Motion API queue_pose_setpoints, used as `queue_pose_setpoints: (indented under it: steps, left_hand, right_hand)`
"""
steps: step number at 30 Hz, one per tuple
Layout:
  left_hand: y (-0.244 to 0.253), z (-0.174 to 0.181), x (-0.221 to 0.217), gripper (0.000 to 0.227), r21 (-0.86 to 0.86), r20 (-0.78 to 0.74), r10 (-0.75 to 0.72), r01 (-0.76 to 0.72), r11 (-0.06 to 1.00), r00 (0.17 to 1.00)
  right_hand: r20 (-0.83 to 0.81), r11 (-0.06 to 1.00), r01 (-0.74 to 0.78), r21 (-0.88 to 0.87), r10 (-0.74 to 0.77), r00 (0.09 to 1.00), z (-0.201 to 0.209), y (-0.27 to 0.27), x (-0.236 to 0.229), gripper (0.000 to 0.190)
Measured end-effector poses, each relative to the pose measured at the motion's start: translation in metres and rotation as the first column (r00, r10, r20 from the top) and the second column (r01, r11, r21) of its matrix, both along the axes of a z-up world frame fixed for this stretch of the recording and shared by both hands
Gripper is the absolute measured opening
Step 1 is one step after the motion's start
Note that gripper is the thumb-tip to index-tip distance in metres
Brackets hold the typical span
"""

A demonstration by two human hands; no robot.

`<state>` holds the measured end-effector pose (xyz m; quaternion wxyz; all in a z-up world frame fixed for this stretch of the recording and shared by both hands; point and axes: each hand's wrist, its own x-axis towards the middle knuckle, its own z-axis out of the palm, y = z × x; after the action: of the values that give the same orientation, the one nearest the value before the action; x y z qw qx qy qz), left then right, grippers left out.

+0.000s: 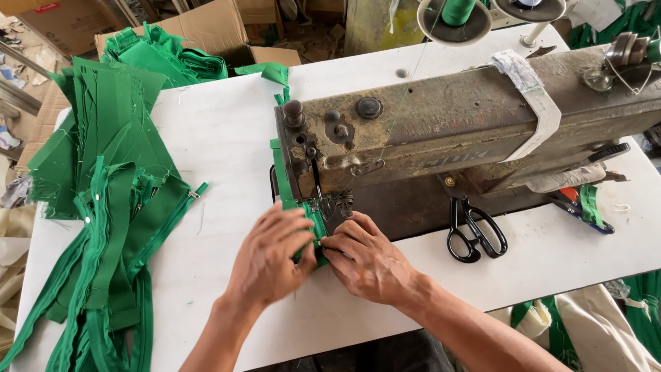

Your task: A person is using an industrial sewing machine to join green fabric strips together.

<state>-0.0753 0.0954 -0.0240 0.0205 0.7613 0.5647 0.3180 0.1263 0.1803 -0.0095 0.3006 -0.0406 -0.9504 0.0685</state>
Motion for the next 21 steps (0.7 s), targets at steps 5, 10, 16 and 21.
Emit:
queue_pose_setpoints:
  steps: [5,10,16,21]
  left_hand:
    - [0.013,-0.009,-0.01,0.033,-0.11,-0.083,0.172,-0.18,0.977,0.982]
    - [0.008,-0.014,-0.009,0.047,-0.249,-0.157,0.185,-0.221,0.943,0.97]
    - [0.016,0.001,-0.006,0.044,-0.266,-0.276,0.247,-0.321,0.909,0.929]
    - [0.037,0.049,-0.007,0.05,-0.62,-0.276,0.205,-0.337,0.708,0.939]
  right_hand:
    - [0.02,1.0,0.009,0.008,-0.009,1.0,0.005,0.0,-0.001,0.005]
    - [0.055,1.0,0.021,0.01,-0.021,0.998,0.0,0.001,0.001,0.005]
    - [0.051,0.999,0.026,0.023,-0.028,0.998,-0.004,0.006,-0.003,0.009]
    - [0.081,0.99,0.012,-0.14,-0.001,0.997,0.011,0.012,-0.012,0.017]
